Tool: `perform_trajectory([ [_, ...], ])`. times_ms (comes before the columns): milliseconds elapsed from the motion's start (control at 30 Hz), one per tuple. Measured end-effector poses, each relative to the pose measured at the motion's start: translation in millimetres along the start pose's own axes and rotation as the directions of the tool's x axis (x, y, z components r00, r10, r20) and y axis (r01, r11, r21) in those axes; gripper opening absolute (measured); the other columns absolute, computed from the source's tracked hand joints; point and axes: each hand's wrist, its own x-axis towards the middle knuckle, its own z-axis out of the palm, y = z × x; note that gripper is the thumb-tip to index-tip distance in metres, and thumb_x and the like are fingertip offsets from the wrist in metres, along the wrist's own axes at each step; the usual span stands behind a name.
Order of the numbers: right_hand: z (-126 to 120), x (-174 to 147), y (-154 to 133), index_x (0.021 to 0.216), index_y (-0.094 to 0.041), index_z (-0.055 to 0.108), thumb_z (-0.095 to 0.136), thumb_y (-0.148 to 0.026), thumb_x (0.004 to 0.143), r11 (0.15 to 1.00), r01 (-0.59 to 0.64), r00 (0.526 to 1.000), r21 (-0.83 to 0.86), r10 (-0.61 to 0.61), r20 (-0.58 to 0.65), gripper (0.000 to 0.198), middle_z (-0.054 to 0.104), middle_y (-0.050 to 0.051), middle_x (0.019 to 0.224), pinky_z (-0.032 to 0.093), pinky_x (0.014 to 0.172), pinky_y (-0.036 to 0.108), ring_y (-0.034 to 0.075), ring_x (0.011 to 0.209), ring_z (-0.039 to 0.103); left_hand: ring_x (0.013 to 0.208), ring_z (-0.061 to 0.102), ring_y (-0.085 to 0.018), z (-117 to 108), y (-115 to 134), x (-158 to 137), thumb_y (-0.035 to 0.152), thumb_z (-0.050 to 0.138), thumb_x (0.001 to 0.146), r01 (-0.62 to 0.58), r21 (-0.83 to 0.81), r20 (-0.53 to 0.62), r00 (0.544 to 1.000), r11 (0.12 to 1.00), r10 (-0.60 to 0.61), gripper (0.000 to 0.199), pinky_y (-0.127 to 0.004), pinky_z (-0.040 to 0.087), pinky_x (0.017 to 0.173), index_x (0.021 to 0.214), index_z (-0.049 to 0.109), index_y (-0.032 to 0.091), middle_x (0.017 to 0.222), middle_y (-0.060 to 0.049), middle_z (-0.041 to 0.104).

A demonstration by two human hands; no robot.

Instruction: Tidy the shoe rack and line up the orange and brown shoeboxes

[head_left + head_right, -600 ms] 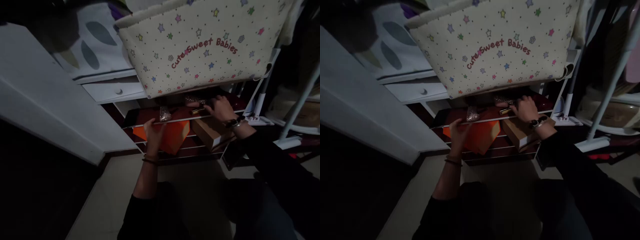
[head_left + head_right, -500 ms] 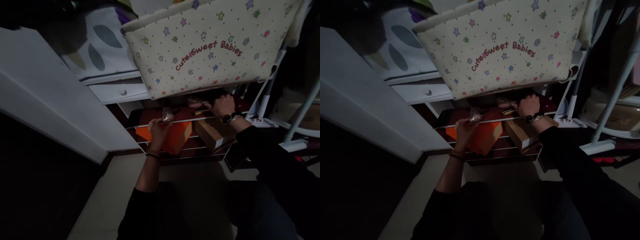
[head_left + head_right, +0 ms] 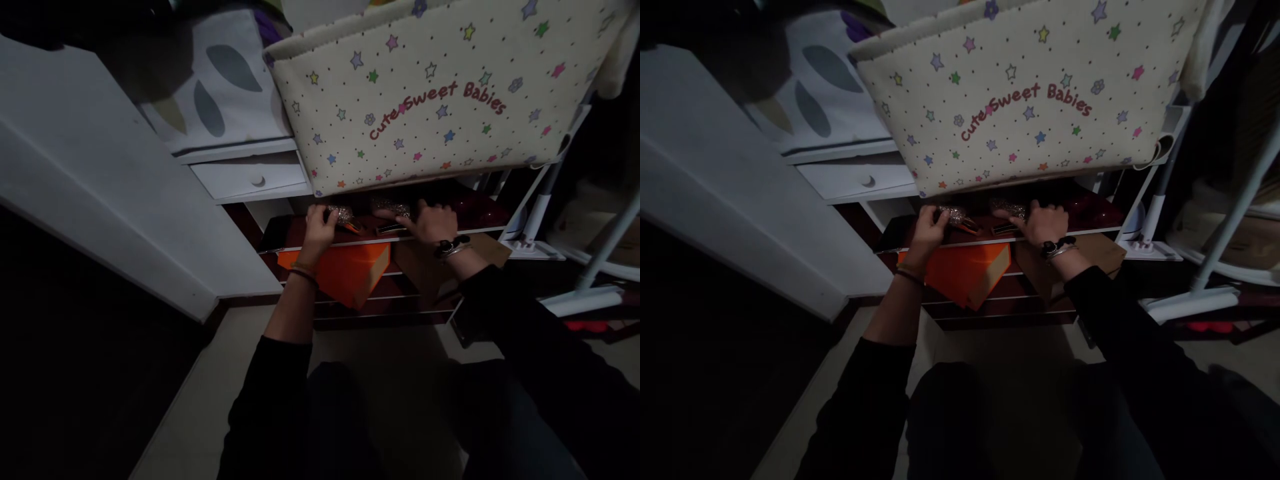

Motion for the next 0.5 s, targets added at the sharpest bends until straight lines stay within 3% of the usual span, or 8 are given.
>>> perform_trajectory([
  [100, 6, -7, -7, 0.136, -0.011, 0.061, 0.067, -0.071, 0.094, 0.990, -0.072, 0.993, 0.125, 0.060, 0.100, 0.074, 0.070, 0.027, 0.113, 0.052, 0.093, 0.053, 0.042, 0.105, 0.068, 0.128, 0.058, -0.035, 13, 6, 6, 0.033, 0.078, 0.090, 0.033, -0.020, 0.012, 0.999, 0.999, -0.033, 0.027, -0.050, 0.042, 0.119, 0.109, 0.064, 0.020, 0.122, -0.015, 0.066],
  [200, 18, -5, -10, 0.138, -0.010, 0.058, 0.078, -0.059, 0.087, 0.955, -0.073, 0.997, 0.287, 0.079, -0.008, 0.073, 0.060, 0.027, 0.130, 0.052, 0.100, 0.054, 0.041, 0.113, 0.065, 0.140, 0.051, -0.038, 36, 18, -3, 0.036, 0.089, 0.083, 0.102, -0.052, -0.103, 0.989, 0.993, -0.107, 0.052, -0.054, 0.035, 0.124, 0.121, 0.057, 0.020, 0.137, -0.019, 0.061],
  [300, 25, 4, -19, 0.138, -0.010, 0.055, 0.082, -0.050, 0.080, 0.908, 0.044, 0.981, 0.416, 0.038, -0.188, 0.075, 0.055, 0.025, 0.135, 0.046, 0.111, 0.057, 0.042, 0.127, 0.055, 0.146, 0.044, -0.040, 60, 31, -11, 0.035, 0.097, 0.072, 0.239, -0.100, -0.246, 0.935, 0.966, -0.257, 0.078, -0.054, 0.034, 0.126, 0.131, 0.049, 0.017, 0.145, -0.025, 0.054],
  [400, 25, 11, -39, 0.147, -0.011, 0.047, 0.080, -0.040, 0.081, 0.878, 0.196, 0.954, 0.437, -0.068, -0.290, 0.079, 0.049, 0.025, 0.145, 0.037, 0.122, 0.058, 0.043, 0.141, 0.043, 0.141, 0.050, -0.042, 74, 35, -10, 0.030, 0.100, 0.066, 0.397, -0.139, -0.264, 0.868, 0.907, -0.420, 0.088, -0.051, 0.041, 0.120, 0.133, 0.047, 0.010, 0.138, -0.030, 0.056],
  [433, 25, 11, -46, 0.150, -0.012, 0.045, 0.079, -0.039, 0.082, 0.866, 0.241, 0.947, 0.438, -0.111, -0.301, 0.081, 0.047, 0.025, 0.149, 0.034, 0.124, 0.058, 0.043, 0.145, 0.039, 0.137, 0.055, -0.041, 76, 33, -9, 0.028, 0.099, 0.067, 0.411, -0.139, -0.234, 0.870, 0.901, -0.434, 0.085, -0.051, 0.044, 0.117, 0.132, 0.048, 0.009, 0.135, -0.029, 0.059],
  [500, 25, 7, -57, 0.155, -0.013, 0.041, 0.077, -0.040, 0.086, 0.840, 0.300, 0.937, 0.451, -0.171, -0.303, 0.082, 0.043, 0.024, 0.154, 0.031, 0.127, 0.059, 0.042, 0.149, 0.036, 0.128, 0.062, -0.040, 77, 25, -6, 0.025, 0.095, 0.071, 0.344, -0.112, -0.161, 0.920, 0.932, -0.358, 0.075, -0.051, 0.048, 0.111, 0.130, 0.052, 0.010, 0.128, -0.027, 0.065],
])
